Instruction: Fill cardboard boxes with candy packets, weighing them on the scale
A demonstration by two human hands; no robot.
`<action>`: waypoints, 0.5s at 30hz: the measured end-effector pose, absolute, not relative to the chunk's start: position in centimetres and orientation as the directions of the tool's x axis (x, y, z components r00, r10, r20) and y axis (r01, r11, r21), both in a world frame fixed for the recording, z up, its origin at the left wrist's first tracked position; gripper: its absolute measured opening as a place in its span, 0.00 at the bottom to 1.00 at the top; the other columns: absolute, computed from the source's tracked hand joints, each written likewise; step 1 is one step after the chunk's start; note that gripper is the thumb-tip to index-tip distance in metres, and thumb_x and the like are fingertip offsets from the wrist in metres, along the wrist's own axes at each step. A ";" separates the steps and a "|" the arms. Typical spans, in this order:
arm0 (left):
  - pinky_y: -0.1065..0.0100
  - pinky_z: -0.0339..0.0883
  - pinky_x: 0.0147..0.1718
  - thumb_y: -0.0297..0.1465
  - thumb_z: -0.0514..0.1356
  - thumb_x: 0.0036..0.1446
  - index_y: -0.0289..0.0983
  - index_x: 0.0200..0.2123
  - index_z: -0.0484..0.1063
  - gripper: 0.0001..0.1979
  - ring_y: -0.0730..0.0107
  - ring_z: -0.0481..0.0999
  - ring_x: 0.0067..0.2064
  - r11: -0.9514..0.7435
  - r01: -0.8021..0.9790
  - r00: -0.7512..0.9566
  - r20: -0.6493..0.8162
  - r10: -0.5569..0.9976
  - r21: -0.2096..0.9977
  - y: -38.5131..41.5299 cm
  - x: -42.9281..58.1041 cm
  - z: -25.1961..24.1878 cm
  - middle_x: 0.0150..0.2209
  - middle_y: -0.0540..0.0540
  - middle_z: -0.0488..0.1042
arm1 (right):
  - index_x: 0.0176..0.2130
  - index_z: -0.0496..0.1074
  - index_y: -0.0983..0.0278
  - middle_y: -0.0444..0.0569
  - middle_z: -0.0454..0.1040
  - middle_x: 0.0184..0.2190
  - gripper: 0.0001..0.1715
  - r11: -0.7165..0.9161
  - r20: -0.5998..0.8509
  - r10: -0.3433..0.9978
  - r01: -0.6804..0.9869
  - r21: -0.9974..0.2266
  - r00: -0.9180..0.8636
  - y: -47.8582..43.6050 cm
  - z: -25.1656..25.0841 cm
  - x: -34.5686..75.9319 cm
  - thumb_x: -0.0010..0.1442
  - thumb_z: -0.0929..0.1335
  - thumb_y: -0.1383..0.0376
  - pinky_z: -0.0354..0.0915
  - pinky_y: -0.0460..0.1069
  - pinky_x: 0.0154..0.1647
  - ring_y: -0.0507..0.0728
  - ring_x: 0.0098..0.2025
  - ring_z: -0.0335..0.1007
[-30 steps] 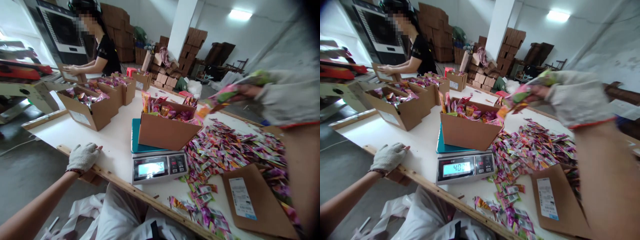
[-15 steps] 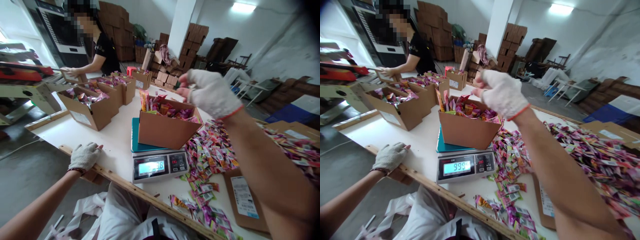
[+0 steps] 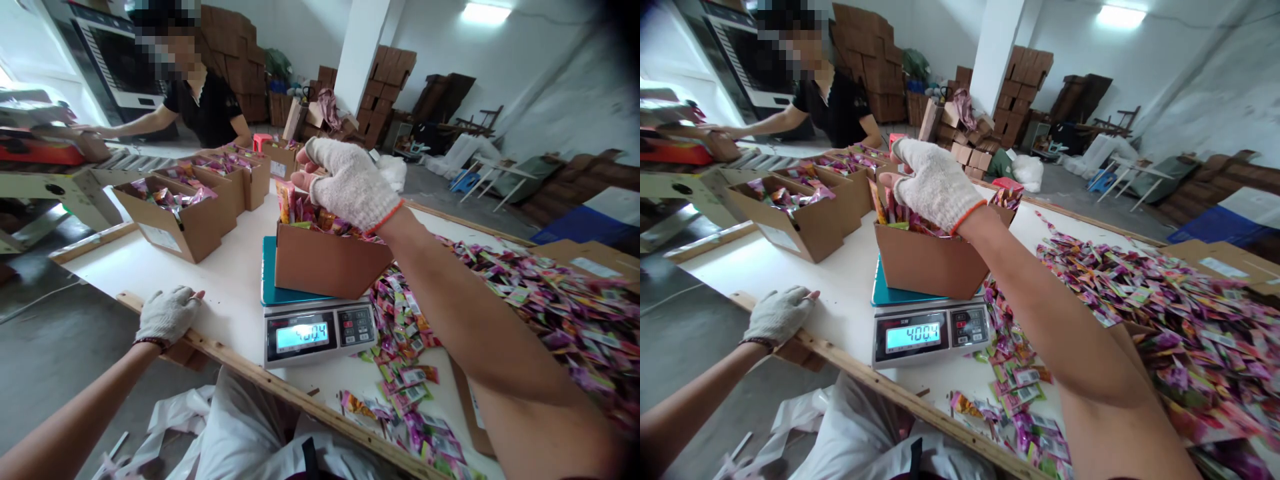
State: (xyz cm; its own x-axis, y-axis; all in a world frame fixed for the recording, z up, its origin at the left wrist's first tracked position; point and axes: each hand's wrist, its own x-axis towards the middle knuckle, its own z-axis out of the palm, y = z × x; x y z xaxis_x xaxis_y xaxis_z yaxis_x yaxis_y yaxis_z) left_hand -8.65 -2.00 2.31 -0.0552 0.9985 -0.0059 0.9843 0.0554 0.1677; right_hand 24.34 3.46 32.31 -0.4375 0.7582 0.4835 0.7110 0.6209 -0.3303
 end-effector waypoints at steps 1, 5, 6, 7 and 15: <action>0.53 0.61 0.52 0.45 0.42 0.67 0.37 0.34 0.74 0.26 0.51 0.76 0.47 0.071 0.981 -0.068 -0.019 0.997 0.180 -1.8 -8.7 2.2 0.45 0.38 0.78 | 0.47 0.74 0.62 0.50 0.77 0.45 0.18 0.623 0.506 0.746 0.722 -0.302 -0.432 3.2 32.3 24.4 0.61 0.71 0.55 0.70 0.52 0.51 0.59 0.48 0.73; 0.52 0.65 0.54 0.45 0.49 0.65 0.33 0.52 0.73 0.25 0.46 0.75 0.55 0.214 0.890 -0.217 -0.039 0.975 0.403 -1.3 -7.5 3.8 0.53 0.33 0.75 | 0.45 0.76 0.64 0.51 0.77 0.42 0.16 0.563 0.505 0.750 0.812 -0.151 -0.426 0.8 32.4 27.0 0.61 0.70 0.57 0.69 0.54 0.50 0.59 0.45 0.73; 0.52 0.66 0.56 0.43 0.50 0.64 0.32 0.56 0.70 0.26 0.47 0.73 0.59 0.173 0.853 -0.230 0.058 0.971 0.492 -1.5 -6.5 5.1 0.56 0.32 0.73 | 0.46 0.76 0.64 0.51 0.77 0.42 0.18 0.526 0.490 0.772 0.840 -0.134 -0.406 0.0 32.3 28.5 0.61 0.70 0.55 0.68 0.55 0.50 0.60 0.45 0.73; 0.53 0.65 0.59 0.41 0.52 0.64 0.31 0.58 0.67 0.25 0.48 0.70 0.62 0.068 0.825 -0.218 0.204 0.954 0.561 -1.7 -5.1 6.8 0.60 0.31 0.70 | 0.48 0.75 0.64 0.52 0.77 0.43 0.20 0.477 0.482 0.797 0.869 -0.131 -0.365 -0.8 32.1 30.2 0.61 0.70 0.54 0.68 0.56 0.49 0.61 0.46 0.74; 0.46 0.61 0.61 0.37 0.65 0.58 0.35 0.66 0.59 0.35 0.45 0.66 0.64 -0.736 0.677 0.539 0.662 0.520 0.027 -3.2 10.8 23.8 0.61 0.33 0.67 | 0.65 0.61 0.69 0.72 0.65 0.62 0.39 -0.429 0.218 0.892 0.893 0.132 0.396 -10.0 27.4 49.5 0.62 0.65 0.52 0.66 0.64 0.54 0.77 0.59 0.68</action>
